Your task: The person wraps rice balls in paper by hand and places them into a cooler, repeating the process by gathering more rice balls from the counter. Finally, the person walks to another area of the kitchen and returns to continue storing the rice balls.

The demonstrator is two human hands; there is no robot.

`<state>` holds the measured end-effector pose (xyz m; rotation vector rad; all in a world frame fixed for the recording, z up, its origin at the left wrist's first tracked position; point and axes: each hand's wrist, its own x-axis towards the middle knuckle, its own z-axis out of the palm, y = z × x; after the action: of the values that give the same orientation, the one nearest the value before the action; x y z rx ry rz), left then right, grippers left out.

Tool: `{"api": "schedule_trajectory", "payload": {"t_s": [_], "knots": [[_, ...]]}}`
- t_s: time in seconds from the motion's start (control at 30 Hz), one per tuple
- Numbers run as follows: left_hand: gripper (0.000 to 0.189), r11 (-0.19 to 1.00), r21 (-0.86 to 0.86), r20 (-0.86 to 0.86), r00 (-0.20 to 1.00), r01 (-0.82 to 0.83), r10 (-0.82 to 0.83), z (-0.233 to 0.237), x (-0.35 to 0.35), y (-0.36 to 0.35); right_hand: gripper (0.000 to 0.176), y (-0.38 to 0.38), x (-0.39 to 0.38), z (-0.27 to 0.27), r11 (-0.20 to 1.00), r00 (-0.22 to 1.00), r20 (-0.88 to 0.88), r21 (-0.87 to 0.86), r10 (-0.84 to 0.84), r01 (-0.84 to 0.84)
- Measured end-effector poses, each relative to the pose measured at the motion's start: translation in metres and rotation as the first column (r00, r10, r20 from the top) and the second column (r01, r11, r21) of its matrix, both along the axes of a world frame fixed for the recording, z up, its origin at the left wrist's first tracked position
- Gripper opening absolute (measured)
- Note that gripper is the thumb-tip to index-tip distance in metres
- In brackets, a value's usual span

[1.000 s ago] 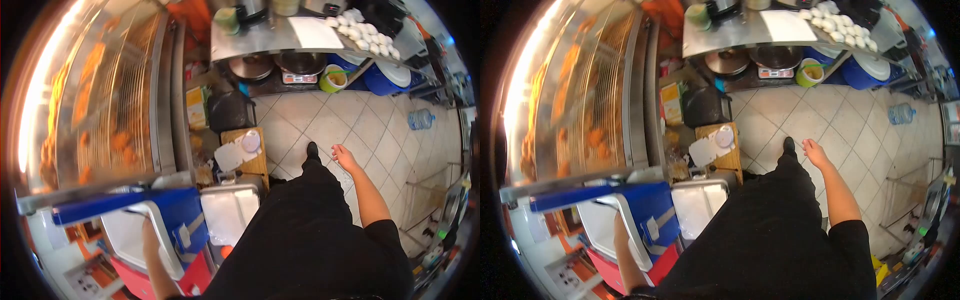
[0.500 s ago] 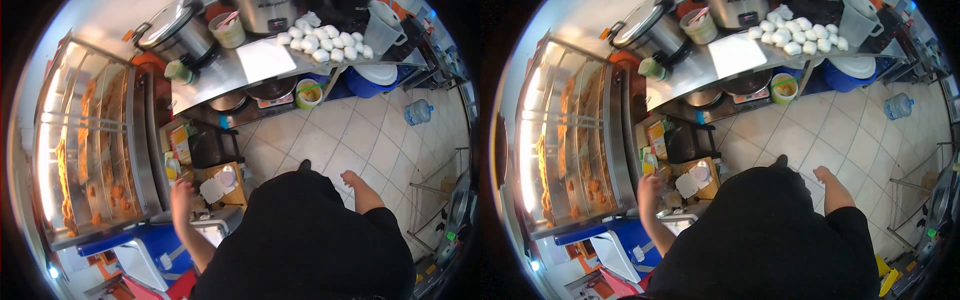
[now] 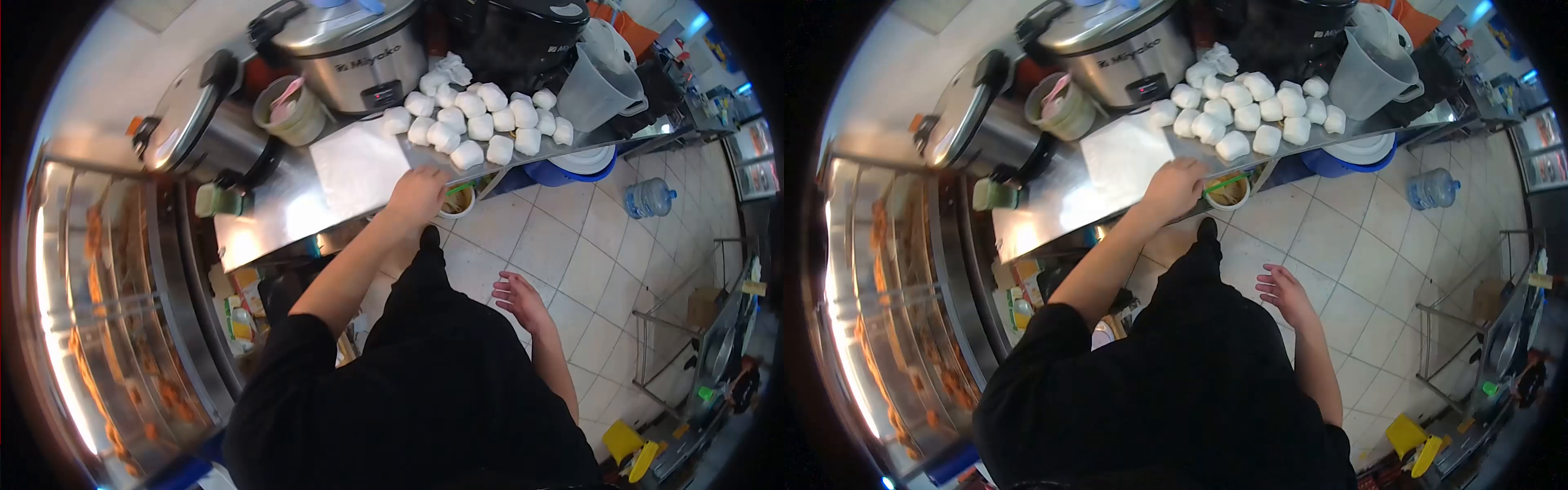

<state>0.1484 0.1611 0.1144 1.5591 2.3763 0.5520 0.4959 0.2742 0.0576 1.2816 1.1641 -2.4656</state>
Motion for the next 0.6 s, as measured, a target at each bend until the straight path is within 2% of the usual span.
{"api": "schedule_trajectory", "payload": {"t_s": [0.1,0.17,0.2,0.27,0.37,0.4,0.43,0.5,0.53,0.57,0.6], "knots": [[0.053,0.987,0.152,-0.275,0.961,0.058,-0.014,-0.040,-0.058,0.072,0.042,0.011,-0.021,0.007,0.997,0.994,0.091,0.063,-0.054,0.049],[0.062,0.977,0.107,-0.543,0.834,0.184,-0.098,-0.072,-0.098,0.102,0.041,0.024,-0.033,0.010,0.989,0.981,0.143,0.079,-0.133,0.123],[0.062,0.974,0.108,-0.526,0.842,0.201,-0.116,-0.072,-0.107,0.111,0.041,0.033,-0.043,0.014,0.975,0.965,0.171,0.136,-0.199,0.177],[0.066,0.923,-0.262,-0.344,0.867,0.281,-0.361,-0.067,-0.127,0.130,0.042,0.049,-0.065,0.026,0.937,0.930,0.175,0.191,-0.325,0.292],[0.067,0.868,-0.334,-0.237,0.858,0.368,-0.455,-0.056,-0.138,0.138,0.040,0.072,-0.103,0.050,0.876,0.876,0.090,0.147,-0.473,0.458],[0.063,0.877,-0.260,-0.152,0.880,0.403,-0.450,-0.050,-0.142,0.136,0.038,0.079,-0.116,0.061,0.872,0.878,0.036,0.148,-0.477,0.467],[0.063,0.863,-0.273,-0.155,0.866,0.425,-0.475,-0.049,-0.144,0.134,0.036,0.086,-0.129,0.068,0.864,0.872,0.008,0.134,-0.490,0.485],[0.059,0.972,0.008,0.129,0.963,0.237,-0.236,-0.046,-0.146,0.133,0.036,0.102,-0.156,0.082,0.871,0.878,-0.032,0.115,-0.478,0.478],[0.063,0.994,0.063,0.323,0.941,0.086,-0.102,-0.042,-0.141,0.135,0.036,0.109,-0.169,0.086,0.865,0.872,-0.037,0.114,-0.487,0.488],[0.063,0.994,0.061,0.324,0.940,0.091,-0.106,-0.037,-0.132,0.141,0.039,0.114,-0.182,0.090,0.888,0.905,-0.070,0.173,-0.420,0.426],[0.068,0.988,0.112,0.531,0.847,-0.107,0.031,-0.032,-0.118,0.148,0.042,0.120,-0.196,0.094,0.905,0.935,-0.093,0.232,-0.343,0.355]]}}
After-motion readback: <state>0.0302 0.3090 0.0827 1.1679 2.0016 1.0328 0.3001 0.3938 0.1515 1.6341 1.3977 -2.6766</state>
